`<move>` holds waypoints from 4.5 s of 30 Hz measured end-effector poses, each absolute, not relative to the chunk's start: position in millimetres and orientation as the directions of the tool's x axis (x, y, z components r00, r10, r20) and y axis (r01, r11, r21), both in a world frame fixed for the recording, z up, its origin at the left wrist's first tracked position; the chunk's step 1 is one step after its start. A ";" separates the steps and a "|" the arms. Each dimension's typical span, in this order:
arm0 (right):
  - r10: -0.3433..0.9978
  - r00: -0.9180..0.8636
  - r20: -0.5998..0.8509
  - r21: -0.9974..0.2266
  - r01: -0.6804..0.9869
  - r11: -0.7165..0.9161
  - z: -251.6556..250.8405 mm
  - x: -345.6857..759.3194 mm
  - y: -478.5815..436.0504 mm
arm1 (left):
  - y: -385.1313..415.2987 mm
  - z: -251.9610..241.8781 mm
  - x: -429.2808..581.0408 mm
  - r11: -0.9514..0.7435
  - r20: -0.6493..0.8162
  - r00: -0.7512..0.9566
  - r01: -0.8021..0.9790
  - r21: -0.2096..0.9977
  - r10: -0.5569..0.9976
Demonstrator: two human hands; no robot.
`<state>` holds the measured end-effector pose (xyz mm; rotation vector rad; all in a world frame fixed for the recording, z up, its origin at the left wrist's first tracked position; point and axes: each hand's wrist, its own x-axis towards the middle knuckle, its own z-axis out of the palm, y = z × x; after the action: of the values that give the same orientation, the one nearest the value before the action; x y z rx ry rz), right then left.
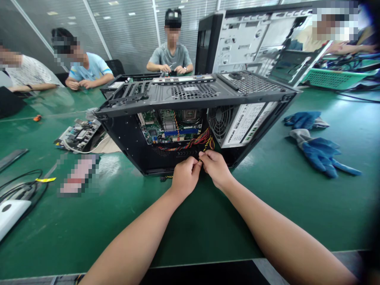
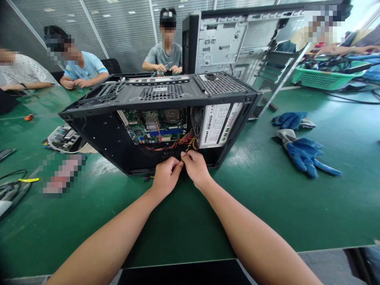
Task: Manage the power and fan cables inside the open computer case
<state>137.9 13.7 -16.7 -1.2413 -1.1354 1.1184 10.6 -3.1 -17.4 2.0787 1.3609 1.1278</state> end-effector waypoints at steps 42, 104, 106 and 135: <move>0.992 0.123 0.019 -0.999 0.038 0.014 -18.4 137.9 13.9 | -2.9 -14.9 11.0 -0.449 0.433 0.176 0.577 0.682 0.884; 0.993 0.110 0.041 -0.996 0.082 0.032 -18.0 137.8 15.7 | -4.0 -19.7 9.6 -0.486 0.503 0.151 0.589 0.645 0.851; 0.993 0.113 0.039 -0.996 0.082 0.030 -17.4 137.5 15.6 | -3.9 -19.9 9.5 -0.489 0.519 0.133 0.588 0.644 0.844; 0.993 0.110 0.038 -0.995 0.100 0.027 -18.9 137.8 15.7 | -2.8 -22.1 8.3 -0.494 0.506 0.153 0.572 0.655 0.849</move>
<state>137.8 15.7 -18.9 -1.3069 -1.2120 1.0540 8.3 -2.8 -22.1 2.1265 1.3680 1.2635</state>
